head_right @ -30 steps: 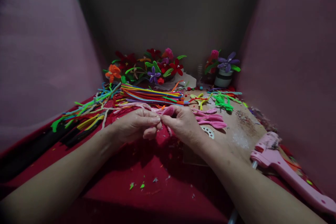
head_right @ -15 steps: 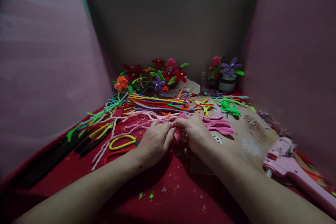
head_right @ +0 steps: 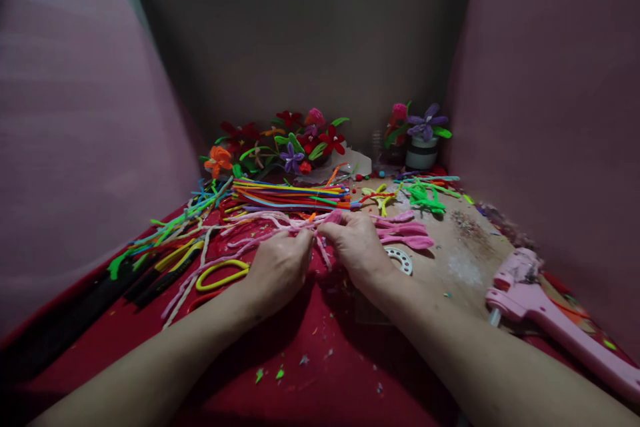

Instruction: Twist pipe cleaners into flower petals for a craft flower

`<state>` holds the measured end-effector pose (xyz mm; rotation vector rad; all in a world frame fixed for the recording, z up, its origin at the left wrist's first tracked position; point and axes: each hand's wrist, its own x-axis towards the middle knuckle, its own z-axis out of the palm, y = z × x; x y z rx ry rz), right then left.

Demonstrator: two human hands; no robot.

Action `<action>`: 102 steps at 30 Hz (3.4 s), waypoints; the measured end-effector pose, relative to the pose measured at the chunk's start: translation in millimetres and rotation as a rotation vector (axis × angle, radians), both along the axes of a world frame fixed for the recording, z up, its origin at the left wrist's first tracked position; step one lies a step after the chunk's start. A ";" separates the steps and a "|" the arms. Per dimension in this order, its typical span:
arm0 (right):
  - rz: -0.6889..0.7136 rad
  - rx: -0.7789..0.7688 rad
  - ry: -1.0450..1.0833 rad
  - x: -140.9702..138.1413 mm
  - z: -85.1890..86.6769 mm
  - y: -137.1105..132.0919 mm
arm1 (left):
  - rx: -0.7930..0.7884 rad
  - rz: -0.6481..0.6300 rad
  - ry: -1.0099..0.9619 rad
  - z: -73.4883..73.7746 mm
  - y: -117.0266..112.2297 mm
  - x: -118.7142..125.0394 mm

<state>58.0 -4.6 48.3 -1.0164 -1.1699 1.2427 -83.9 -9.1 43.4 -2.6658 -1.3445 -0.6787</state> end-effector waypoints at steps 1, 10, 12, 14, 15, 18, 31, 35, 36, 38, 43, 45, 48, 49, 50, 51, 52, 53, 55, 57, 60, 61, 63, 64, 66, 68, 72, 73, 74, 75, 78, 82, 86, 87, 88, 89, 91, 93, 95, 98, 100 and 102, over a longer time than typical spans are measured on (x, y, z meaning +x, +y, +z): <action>0.000 -0.012 0.017 -0.2 -0.9 0.2 | 0.073 0.004 0.074 -2.1 -0.4 0.5; 0.015 0.187 -0.106 1.0 3.8 -0.9 | -0.655 -0.074 -0.560 20.0 1.0 2.0; 0.010 0.225 -0.164 1.0 3.8 -0.3 | -0.649 -0.060 -0.579 20.6 1.4 1.2; 0.009 0.247 -0.208 0.9 2.3 1.1 | -0.553 -0.036 -0.559 17.7 1.7 1.1; 0.001 0.255 -0.224 0.7 1.2 1.9 | -0.504 -0.026 -0.544 16.0 1.7 1.4; -0.032 0.268 -0.241 0.1 -2.1 3.9 | -0.454 -0.016 -0.534 14.9 1.2 2.9; -0.134 0.363 -0.423 3.1 5.0 2.1 | -0.639 0.032 -0.584 21.6 1.7 1.5; -0.237 0.443 -0.565 5.2 3.4 2.1 | -0.742 0.027 -0.692 27.3 -3.2 6.3; -0.270 0.484 -0.594 5.2 2.8 1.9 | -0.777 0.028 -0.721 28.6 -4.3 7.4; -0.287 0.512 -0.591 4.9 2.0 1.9 | -0.817 0.033 -0.757 29.6 -5.7 8.1; -0.029 0.188 -0.162 5.3 2.8 7.9 | -0.828 0.010 -0.814 24.1 -2.1 2.7; 0.022 0.076 0.017 6.6 2.9 11.8 | -0.854 0.007 -0.842 22.4 0.0 0.4; 0.035 0.008 0.137 8.4 1.4 15.9 | -0.863 0.024 -0.848 22.7 0.9 -0.7; 0.038 0.005 0.140 8.8 0.9 16.4 | -0.852 0.032 -0.837 23.3 0.5 -0.6; 0.038 0.008 0.134 8.8 0.5 16.4 | -0.838 0.038 -0.824 23.9 0.1 -0.3; 0.041 0.011 0.122 8.7 0.4 16.0 | -0.823 0.042 -0.812 24.2 -0.4 -0.1; 0.050 0.009 0.109 8.3 0.6 15.2 | -0.811 0.042 -0.800 24.1 -0.7 0.1; 0.065 0.003 0.097 7.7 1.2 14.1 | -0.804 0.037 -0.787 23.6 -0.7 0.2; 0.102 -0.001 0.077 6.4 2.7 11.6 | -0.795 0.027 -0.757 21.5 0.0 0.0; 0.121 0.027 0.044 5.2 3.5 9.4 | -0.774 0.022 -0.718 18.6 1.2 -0.4; 0.116 0.051 -0.036 3.9 2.2 7.1 | -0.733 0.021 -0.667 14.8 2.0 -0.6; 0.103 0.053 -0.073 3.5 1.5 6.4 | -0.728 0.019 -0.651 14.0 1.6 -0.3; 0.051 0.089 -0.156 2.6 0.9 4.9 | -0.721 0.008 -0.628 13.0 0.1 1.2; 0.008 0.133 -0.202 2.0 1.2 4.0 | -0.722 -0.001 -0.623 12.7 -0.9 2.2; -0.091 0.236 -0.289 1.1 2.8 2.4 | -0.729 -0.019 -0.631 12.3 -2.3 4.0; -0.153 0.292 -0.351 1.1 4.4 2.1 | -0.768 -0.039 -0.646 12.5 -2.1 4.2; -0.169 0.240 -0.357 4.2 2.1 7.4 | -0.887 -0.066 -0.608 15.7 4.9 -2.7; -0.167 0.221 -0.343 5.1 0.5 9.3 | -0.902 -0.067 -0.582 17.2 7.2 -5.3; -0.165 0.204 -0.326 6.0 -1.3 11.2 | -0.908 -0.066 -0.551 18.9 9.3 -7.8; -0.162 0.189 -0.308 6.6 -2.9 12.8 | -0.910 -0.062 -0.526 20.6 11.0 -10.0; -0.155 0.138 -0.257 7.6 -5.7 14.8 | -0.868 -0.049 -0.454 23.5 12.9 -13.9; -0.152 0.049 -0.172 8.2 -3.8 13.8 | -0.490 -0.046 -0.220 15.4 12.7 -15.5; -0.136 -0.085 -0.009 8.4 -1.8 15.7 | 0.059 -0.069 0.153 -0.8 15.1 -16.4; -0.135 -0.123 0.027 8.3 -1.8 16.7 | 0.138 -0.087 0.218 -3.6 15.8 -16.8; -0.136 -0.156 0.056 8.1 -2.0 17.6 | 0.187 -0.101 0.258 -5.3 16.5 -17.4; -0.134 -0.178 0.080 7.7 -2.2 18.1 | 0.208 -0.101 0.271 -5.9 17.0 -18.4; -0.122 -0.189 0.125 6.4 -2.3 17.4 | 0.173 -0.056 0.220 -3.5 18.1 -21.3; -0.088 -0.154 0.126 4.2 -1.7 13.5 | 0.050 0.028 0.060 3.3 20.0 -24.4; -0.036 -0.062 0.040 1.4 -0.5 6.7 | -0.112 0.103 -0.153 13.9 23.8 -25.1; 0.059 0.253 -0.263 -2.6 0.9 -6.6 | -0.279 0.054 -0.342 33.1 33.7 -15.7; 0.144 0.509 -0.500 -4.2 1.6 -14.9 | -0.254 -0.042 -0.318 44.2 42.6 -0.8; 0.212 0.671 -0.653 -4.8 2.7 -20.5 | -0.226 -0.108 -0.242 50.8 52.2 19.4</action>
